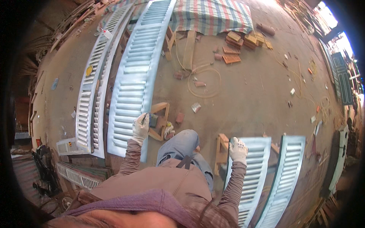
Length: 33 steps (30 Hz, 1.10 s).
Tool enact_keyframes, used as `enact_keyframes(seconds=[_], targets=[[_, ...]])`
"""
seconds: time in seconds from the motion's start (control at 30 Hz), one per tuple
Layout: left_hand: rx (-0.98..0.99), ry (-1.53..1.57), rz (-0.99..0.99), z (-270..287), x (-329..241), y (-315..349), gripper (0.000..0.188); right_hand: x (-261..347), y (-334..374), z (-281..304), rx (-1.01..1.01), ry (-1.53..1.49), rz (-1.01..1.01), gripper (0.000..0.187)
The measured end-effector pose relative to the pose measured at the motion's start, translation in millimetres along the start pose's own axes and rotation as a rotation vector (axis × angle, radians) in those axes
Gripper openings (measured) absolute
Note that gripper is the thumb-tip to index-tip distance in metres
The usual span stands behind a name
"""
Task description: The person paints white slatted wooden panels with a yellow brush, dipping the brush into a yellow paint can and applying paint to the slats. The person moves between panels, repositions the paint can, and continues brushing the surfaces.
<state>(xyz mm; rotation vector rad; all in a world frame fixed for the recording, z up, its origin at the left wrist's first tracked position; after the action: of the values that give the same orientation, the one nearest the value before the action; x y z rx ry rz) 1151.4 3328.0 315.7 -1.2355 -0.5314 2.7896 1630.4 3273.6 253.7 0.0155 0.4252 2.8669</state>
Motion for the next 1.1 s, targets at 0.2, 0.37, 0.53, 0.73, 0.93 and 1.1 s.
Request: enact_keyframes(seconds=[0.2, 0.37, 0.53, 0.73, 0.93, 1.1], targets=[[0.085, -0.224, 0.184, -35, 10, -98, 0.026, -7, -135, -13, 0.044, -0.069, 0.042, 0.039], [0.14, -0.33, 0.162, -97, 17, -214, 0.029, -33, -232, -40, 0.335, 0.021, -0.17, 0.039], [0.216, -0.2, 0.108, -175, 19, -329, 0.03, -42, -305, -12, 0.33, -0.27, -0.208, 0.035], [0.307, -0.297, 0.011, -269, -1, -450, 0.038, -95, -380, -18, 0.544, -0.206, -0.341, 0.036], [0.342, -0.334, 0.298, -354, 18, -504, 0.043, -150, -542, 9, 0.549, 0.024, -0.25, 0.036], [0.39, -0.396, 0.571, -360, 7, -524, 0.042, -145, -717, 101, 0.325, 0.105, -0.07, 0.038]])
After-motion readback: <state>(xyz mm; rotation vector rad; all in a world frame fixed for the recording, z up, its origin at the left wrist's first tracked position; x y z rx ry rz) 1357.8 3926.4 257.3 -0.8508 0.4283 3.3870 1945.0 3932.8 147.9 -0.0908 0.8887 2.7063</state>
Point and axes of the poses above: each hand's wrist, its own y-axis away from the middle knuckle, its own z-axis out of the back of the hand, x = y × z, the point moved 8 cm from there along -y, towards the middle knuckle, and after that the axes turned 10 degrees about -z, right-handed, at the moved point
